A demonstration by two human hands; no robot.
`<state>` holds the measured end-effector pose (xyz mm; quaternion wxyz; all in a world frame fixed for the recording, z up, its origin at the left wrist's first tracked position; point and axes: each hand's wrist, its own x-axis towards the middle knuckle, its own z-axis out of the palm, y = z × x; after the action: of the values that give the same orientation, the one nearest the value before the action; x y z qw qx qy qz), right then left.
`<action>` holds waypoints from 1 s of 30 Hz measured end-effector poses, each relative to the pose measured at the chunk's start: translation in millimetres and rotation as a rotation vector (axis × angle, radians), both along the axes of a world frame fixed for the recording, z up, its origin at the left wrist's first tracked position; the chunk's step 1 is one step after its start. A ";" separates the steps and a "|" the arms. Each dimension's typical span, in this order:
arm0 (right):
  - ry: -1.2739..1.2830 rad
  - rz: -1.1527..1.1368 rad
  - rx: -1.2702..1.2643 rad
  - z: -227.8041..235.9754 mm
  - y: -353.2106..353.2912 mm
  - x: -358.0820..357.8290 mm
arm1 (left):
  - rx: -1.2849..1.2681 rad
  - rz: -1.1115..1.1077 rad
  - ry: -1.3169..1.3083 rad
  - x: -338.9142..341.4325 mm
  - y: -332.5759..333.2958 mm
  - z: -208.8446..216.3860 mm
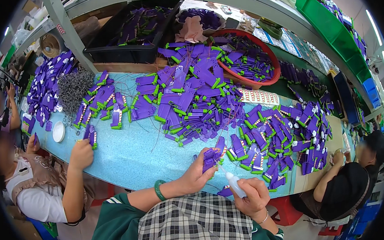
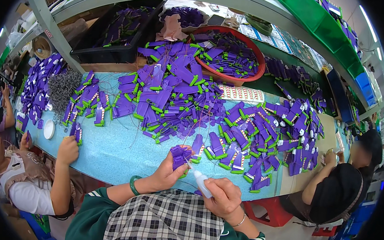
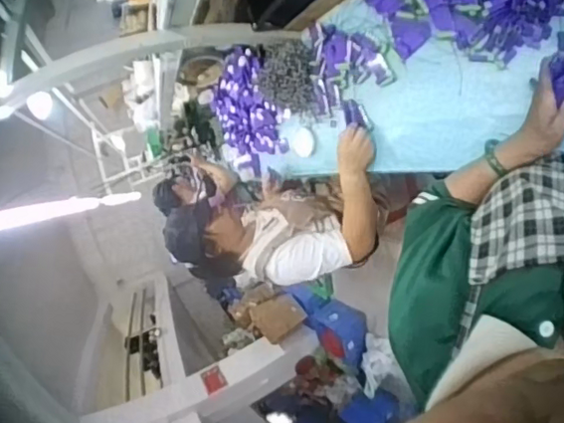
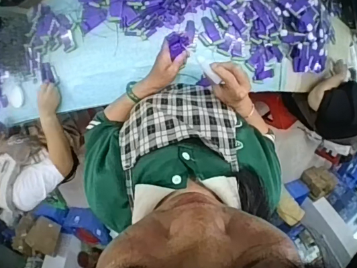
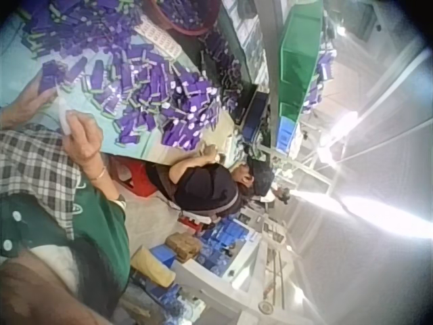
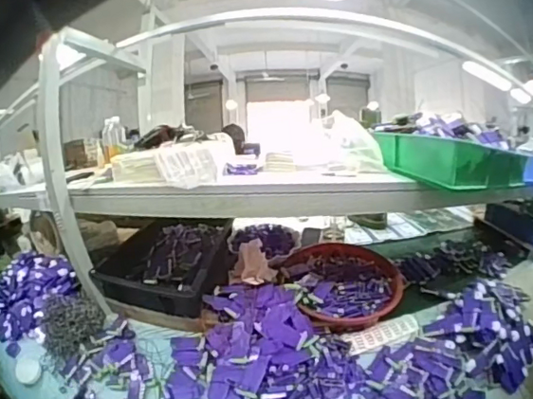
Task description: The person sits at a table in a workshop and assembles small purple and green plastic components. They pick up a purple piece, apply glue from a small bottle, and attach a green piece to it. The person repeats this process, placing the finished units on the table.
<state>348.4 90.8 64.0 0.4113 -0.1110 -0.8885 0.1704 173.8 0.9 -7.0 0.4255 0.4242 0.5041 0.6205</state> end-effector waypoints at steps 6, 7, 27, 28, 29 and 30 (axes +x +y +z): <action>0.028 0.004 -0.006 -0.3 -0.8 0.2 | -0.063 -0.116 -0.234 -5.6 -2.3 7.5; 0.041 0.004 -0.008 0.6 -1.3 0.2 | -0.044 -0.141 -0.319 -7.5 -0.4 8.5; -0.033 0.051 -0.026 2.6 0.2 -3.4 | -0.039 -0.260 -0.431 -16.3 2.5 5.4; -0.032 0.055 -0.027 2.3 0.3 -3.5 | -0.040 -0.246 -0.420 -15.6 2.6 5.2; -0.031 0.049 -0.019 2.6 0.1 -3.4 | -0.040 -0.232 -0.408 -14.4 2.8 5.0; -0.030 0.046 -0.012 2.7 -0.2 -3.4 | -0.040 -0.215 -0.396 -12.9 2.6 4.6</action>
<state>345.0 90.5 66.6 0.3930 -0.0955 -0.8960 0.1834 160.9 3.5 -2.4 0.5882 0.3370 0.3745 0.6326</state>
